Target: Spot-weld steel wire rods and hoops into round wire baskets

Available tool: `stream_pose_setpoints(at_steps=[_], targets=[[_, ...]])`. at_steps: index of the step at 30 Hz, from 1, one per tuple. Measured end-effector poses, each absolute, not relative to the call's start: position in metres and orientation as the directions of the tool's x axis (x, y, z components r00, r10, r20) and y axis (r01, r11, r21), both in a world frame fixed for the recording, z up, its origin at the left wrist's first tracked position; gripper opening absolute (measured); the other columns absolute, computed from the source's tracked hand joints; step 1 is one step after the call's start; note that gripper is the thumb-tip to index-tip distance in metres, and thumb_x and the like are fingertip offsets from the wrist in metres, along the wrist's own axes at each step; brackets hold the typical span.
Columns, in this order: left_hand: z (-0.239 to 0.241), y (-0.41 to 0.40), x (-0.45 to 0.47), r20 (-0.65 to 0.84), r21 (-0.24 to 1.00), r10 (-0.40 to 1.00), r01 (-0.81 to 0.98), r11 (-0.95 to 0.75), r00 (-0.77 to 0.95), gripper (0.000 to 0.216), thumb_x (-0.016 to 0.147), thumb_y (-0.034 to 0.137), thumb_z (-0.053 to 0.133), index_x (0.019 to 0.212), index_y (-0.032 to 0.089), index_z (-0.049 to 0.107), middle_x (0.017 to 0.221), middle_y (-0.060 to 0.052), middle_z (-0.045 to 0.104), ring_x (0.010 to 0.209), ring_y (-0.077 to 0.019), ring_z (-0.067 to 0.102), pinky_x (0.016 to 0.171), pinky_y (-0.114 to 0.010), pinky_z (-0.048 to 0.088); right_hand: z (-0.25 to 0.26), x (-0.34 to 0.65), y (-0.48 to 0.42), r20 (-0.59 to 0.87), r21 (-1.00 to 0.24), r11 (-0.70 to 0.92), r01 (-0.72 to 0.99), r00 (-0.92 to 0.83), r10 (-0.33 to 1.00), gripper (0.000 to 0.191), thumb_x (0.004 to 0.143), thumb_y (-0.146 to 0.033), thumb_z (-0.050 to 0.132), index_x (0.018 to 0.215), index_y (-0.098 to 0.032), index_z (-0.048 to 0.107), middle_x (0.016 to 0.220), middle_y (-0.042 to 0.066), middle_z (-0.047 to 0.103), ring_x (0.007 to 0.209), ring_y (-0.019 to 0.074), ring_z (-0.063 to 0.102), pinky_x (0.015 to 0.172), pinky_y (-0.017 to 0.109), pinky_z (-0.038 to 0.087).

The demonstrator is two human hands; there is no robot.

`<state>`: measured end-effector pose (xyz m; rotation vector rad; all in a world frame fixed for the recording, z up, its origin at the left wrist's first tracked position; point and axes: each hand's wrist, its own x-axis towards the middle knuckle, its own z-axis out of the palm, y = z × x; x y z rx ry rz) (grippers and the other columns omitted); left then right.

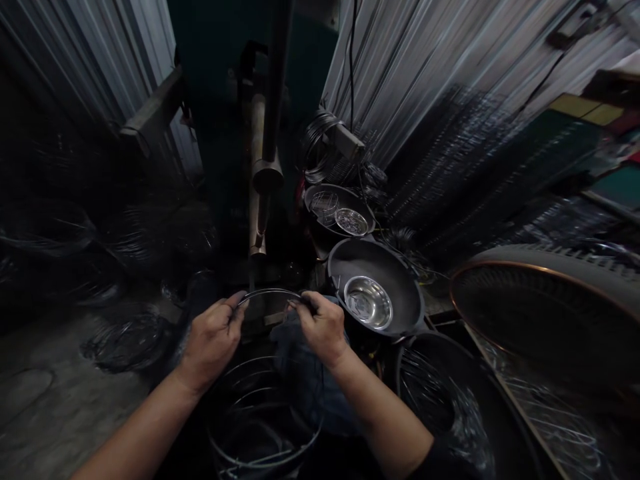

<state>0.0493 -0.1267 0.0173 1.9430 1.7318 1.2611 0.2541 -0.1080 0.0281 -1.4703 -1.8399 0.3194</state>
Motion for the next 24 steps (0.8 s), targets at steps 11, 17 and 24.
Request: stream_pose_setpoints(at_steps=[11,17,24], targets=[[0.022,-0.132,0.043,0.495,0.662,0.868,0.668,-0.339,-0.049,0.026,0.090,0.037,0.051,0.090,0.019,0.070,0.104,-0.005,0.071,0.084,-0.0172,0.070,0.079,-0.027,0.057,0.019,0.253,-0.100,0.275,-0.914,0.249,0.320,0.039,0.961,0.009,0.081,-0.024,0.063,0.080,-0.019,0.071,0.073,0.002,0.065,0.070,0.0163,0.062,0.068,0.027,0.051],[0.027,-0.117,0.034,0.678,0.429,0.734,0.788,-0.441,0.042,0.021,0.090,0.025,0.051,0.095,0.017,0.070,0.098,-0.006,0.073,0.078,-0.0170,0.070,0.068,-0.025,0.056,0.032,0.244,-0.084,0.486,-0.759,0.432,0.486,-0.019,0.874,0.014,0.082,-0.019,0.057,0.081,-0.021,0.071,0.074,0.003,0.065,0.069,0.0151,0.063,0.065,0.025,0.052],[0.029,-0.127,0.031,0.828,0.236,0.554,0.839,-0.490,0.091,0.049,0.082,0.006,0.059,0.129,0.020,0.055,0.093,-0.006,0.070,0.077,-0.0155,0.067,0.072,-0.025,0.052,0.040,0.243,-0.087,0.812,-0.464,0.722,0.513,-0.078,0.578,0.021,0.086,-0.011,0.052,0.089,-0.020,0.070,0.075,0.006,0.065,0.067,0.0153,0.063,0.060,0.027,0.055]])
